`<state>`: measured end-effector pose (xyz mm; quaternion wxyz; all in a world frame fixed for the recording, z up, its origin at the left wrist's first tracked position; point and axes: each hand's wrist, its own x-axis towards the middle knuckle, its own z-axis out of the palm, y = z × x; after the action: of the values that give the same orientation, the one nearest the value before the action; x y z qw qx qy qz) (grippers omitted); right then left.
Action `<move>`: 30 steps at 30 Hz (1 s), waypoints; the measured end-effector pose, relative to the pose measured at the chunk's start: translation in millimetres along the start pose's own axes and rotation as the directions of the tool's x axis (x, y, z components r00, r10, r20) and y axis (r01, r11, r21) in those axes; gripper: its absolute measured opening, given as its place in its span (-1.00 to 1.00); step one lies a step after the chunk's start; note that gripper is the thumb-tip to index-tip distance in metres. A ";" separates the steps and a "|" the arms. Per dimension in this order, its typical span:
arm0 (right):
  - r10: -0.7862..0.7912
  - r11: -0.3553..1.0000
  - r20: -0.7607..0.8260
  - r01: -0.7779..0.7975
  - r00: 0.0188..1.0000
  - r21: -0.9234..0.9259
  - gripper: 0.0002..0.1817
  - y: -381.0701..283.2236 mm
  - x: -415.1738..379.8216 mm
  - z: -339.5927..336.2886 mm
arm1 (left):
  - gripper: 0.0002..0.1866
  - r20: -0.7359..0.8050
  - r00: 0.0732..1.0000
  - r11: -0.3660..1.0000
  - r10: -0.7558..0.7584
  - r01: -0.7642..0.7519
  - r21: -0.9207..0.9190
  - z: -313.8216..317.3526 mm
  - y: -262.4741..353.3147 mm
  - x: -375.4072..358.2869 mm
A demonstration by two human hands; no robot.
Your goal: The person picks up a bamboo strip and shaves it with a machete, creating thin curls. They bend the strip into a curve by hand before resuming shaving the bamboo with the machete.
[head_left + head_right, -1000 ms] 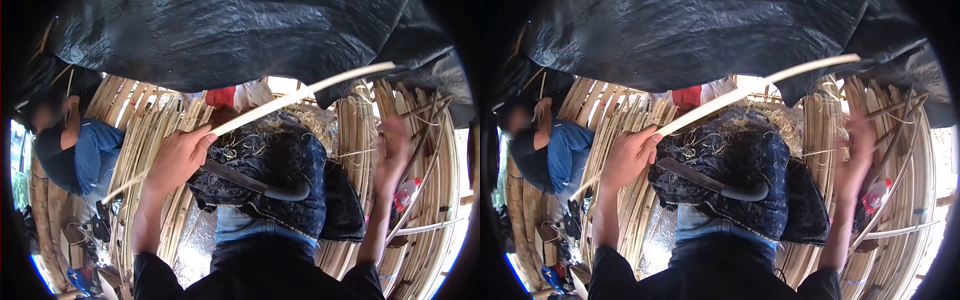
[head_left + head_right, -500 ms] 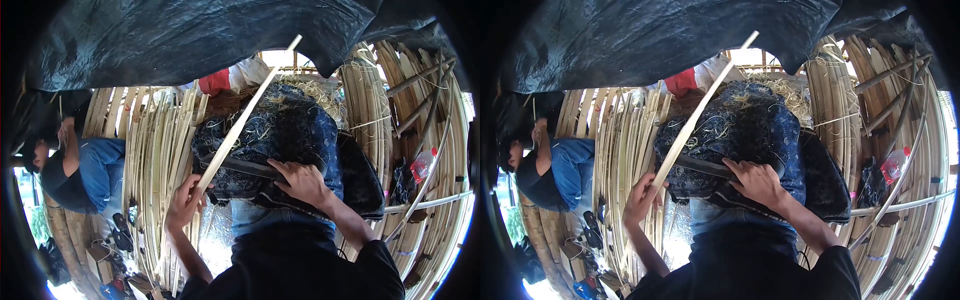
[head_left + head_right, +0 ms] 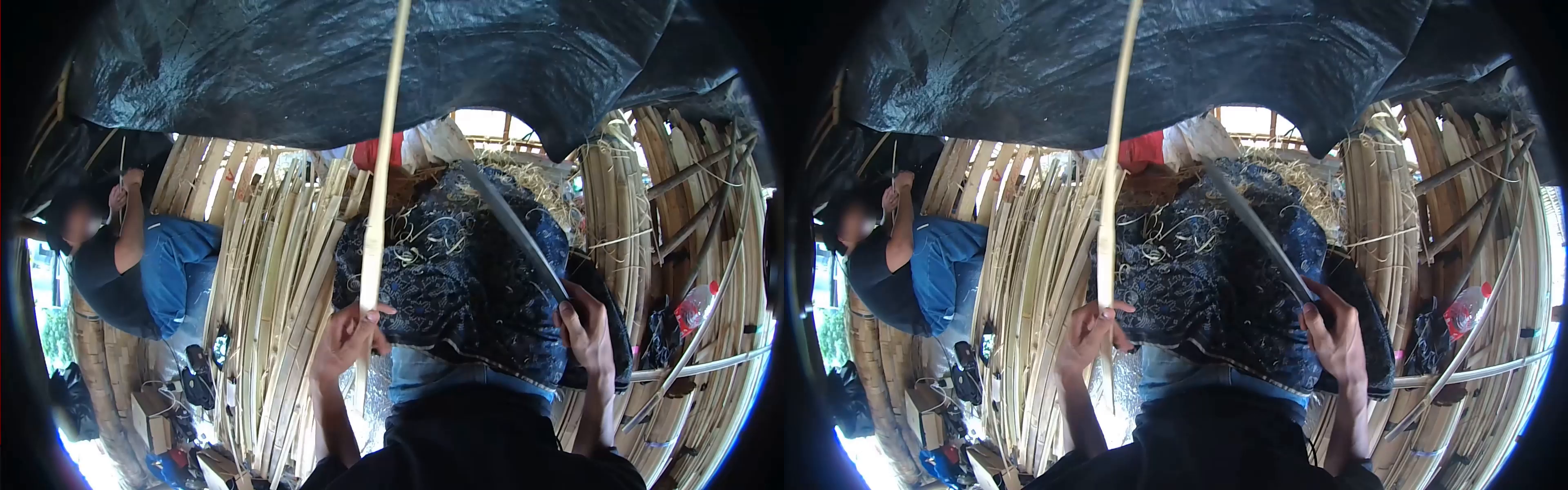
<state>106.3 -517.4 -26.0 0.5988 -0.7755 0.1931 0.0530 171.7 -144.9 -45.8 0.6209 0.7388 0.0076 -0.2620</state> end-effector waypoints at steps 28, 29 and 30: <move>-0.612 0.692 0.134 0.610 0.779 -0.386 -0.80 -19.3 30.6 69.3 | -0.58 0.262 0.965 0.945 0.027 0.061 -0.320 88.8 33.2 16.4; -0.700 0.585 0.158 0.686 0.697 -0.432 -0.79 -18.5 36.5 76.1 | -0.58 0.226 0.974 0.948 -0.010 0.081 -0.309 90.4 30.0 12.1; -0.706 0.556 0.201 0.707 0.679 -0.437 -0.82 -20.4 41.6 81.8 | -0.58 0.189 0.981 0.949 -0.048 0.104 -0.299 91.2 27.0 7.7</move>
<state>164.1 -445.4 -43.2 0.3571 -0.9099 -0.1544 -0.1442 153.0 -237.6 -32.6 0.7158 0.6058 0.0210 -0.3468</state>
